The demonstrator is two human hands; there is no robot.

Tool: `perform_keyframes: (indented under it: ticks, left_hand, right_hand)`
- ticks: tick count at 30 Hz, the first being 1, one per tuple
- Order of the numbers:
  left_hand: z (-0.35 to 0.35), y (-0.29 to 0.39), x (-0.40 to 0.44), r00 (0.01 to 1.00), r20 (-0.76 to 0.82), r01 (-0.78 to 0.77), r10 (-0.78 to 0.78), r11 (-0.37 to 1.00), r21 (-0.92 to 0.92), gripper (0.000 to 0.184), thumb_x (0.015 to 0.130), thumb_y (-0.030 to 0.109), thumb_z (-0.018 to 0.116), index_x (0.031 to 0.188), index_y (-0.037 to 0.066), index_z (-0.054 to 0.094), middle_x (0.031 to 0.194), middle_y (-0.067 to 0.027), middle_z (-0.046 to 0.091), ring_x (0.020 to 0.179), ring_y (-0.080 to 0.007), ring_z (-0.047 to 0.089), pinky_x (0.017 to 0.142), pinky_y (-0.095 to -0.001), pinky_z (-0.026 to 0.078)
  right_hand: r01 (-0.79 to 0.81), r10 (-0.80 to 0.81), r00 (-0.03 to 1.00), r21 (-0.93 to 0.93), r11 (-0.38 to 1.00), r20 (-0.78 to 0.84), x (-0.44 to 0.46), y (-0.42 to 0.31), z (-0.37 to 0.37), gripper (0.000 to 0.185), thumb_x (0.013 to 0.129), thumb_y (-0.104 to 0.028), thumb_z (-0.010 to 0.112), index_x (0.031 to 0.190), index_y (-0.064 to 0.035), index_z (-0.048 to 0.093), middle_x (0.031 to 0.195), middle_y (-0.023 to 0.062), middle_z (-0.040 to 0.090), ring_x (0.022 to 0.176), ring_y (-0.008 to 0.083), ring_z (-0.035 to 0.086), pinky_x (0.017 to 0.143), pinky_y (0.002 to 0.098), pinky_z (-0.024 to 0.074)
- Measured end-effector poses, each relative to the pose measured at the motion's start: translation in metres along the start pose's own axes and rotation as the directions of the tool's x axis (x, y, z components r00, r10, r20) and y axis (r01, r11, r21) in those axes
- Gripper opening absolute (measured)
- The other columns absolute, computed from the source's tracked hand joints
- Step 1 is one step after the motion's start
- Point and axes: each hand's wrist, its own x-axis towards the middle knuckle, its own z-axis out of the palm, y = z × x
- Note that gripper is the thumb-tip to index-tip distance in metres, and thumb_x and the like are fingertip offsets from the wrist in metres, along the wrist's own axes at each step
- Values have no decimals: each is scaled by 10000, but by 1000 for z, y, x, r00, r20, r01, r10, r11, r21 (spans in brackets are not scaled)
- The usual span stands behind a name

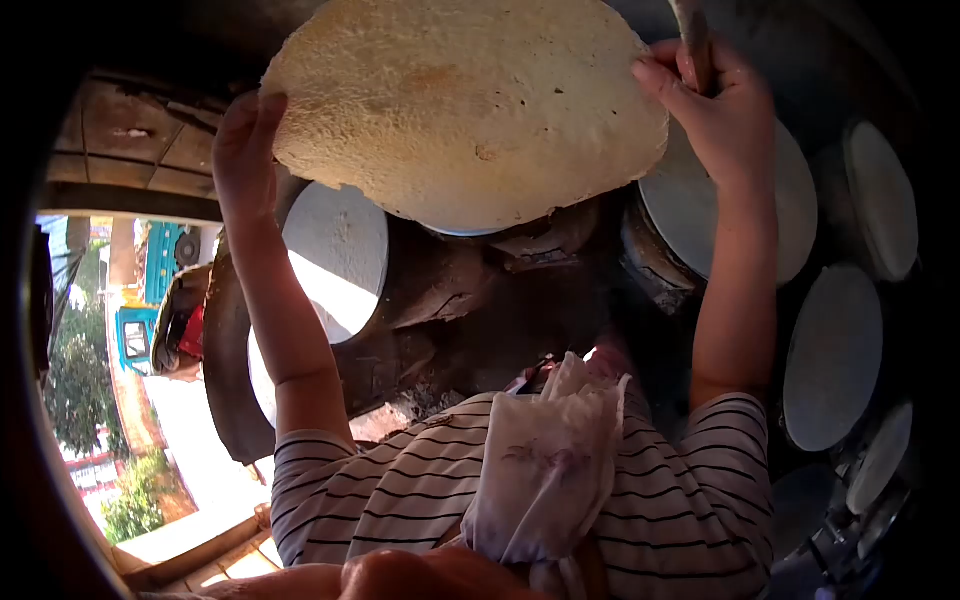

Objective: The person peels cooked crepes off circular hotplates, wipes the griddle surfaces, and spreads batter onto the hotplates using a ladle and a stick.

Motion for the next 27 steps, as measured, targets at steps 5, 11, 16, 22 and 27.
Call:
perform_keyframes:
  ticks: [5, 11, 16, 22, 27]
  left_hand:
    - [163, 47, 68, 884, 468, -2, 12, 1000, -22, 155, 882, 191, 636, 881, 37, 658, 758, 37, 623, 709, -27, 538, 658, -200, 427]
    - [478, 106, 127, 757, 553, -300, 346, 938, -176, 178, 876, 216, 634, 849, 41, 650, 716, 23, 618, 616, -25, 497, 547, -224, 414]
    - [615, 127, 64, 574, 424, -651, 700, 705, -282, 127, 817, 87, 682, 936, 53, 651, 840, -14, 677, 745, -97, 603, 689, -224, 473]
    - [829, -34, 29, 271, 436, -933, 858, 346, -102, 184, 662, 11, 618, 821, 103, 624, 883, -59, 598, 829, -284, 560, 726, -380, 468]
    - [832, -88, -8, 339, 613, -892, 714, 451, -30, 180, 670, 27, 628, 835, 96, 649, 890, -58, 581, 857, -282, 553, 730, -378, 469]
  right_hand:
    - [-95, 94, 995, -57, 994, -27, -30, 7, -179, 324, 781, -91, 709, 685, -119, 401, 814, 52, 636, 669, 63, 541, 554, 227, 398]
    - [-176, 12, 935, -437, 882, -354, 0, 31, -441, 242, 802, -127, 689, 717, -70, 469, 931, 82, 653, 638, 92, 570, 522, 236, 407]
    - [-326, 166, 829, -220, 920, -534, -54, -8, -589, 103, 839, -89, 616, 803, -101, 520, 1071, 96, 657, 911, 161, 636, 725, 280, 496]
    - [-452, 322, 513, 69, 889, -796, -103, 215, -658, 149, 742, -112, 755, 706, -89, 613, 667, -20, 572, 600, 89, 499, 563, 270, 403]
    - [-466, 379, 484, 134, 875, -789, -123, 317, -663, 169, 759, -67, 724, 680, -50, 576, 727, 32, 619, 675, 106, 544, 626, 241, 427]
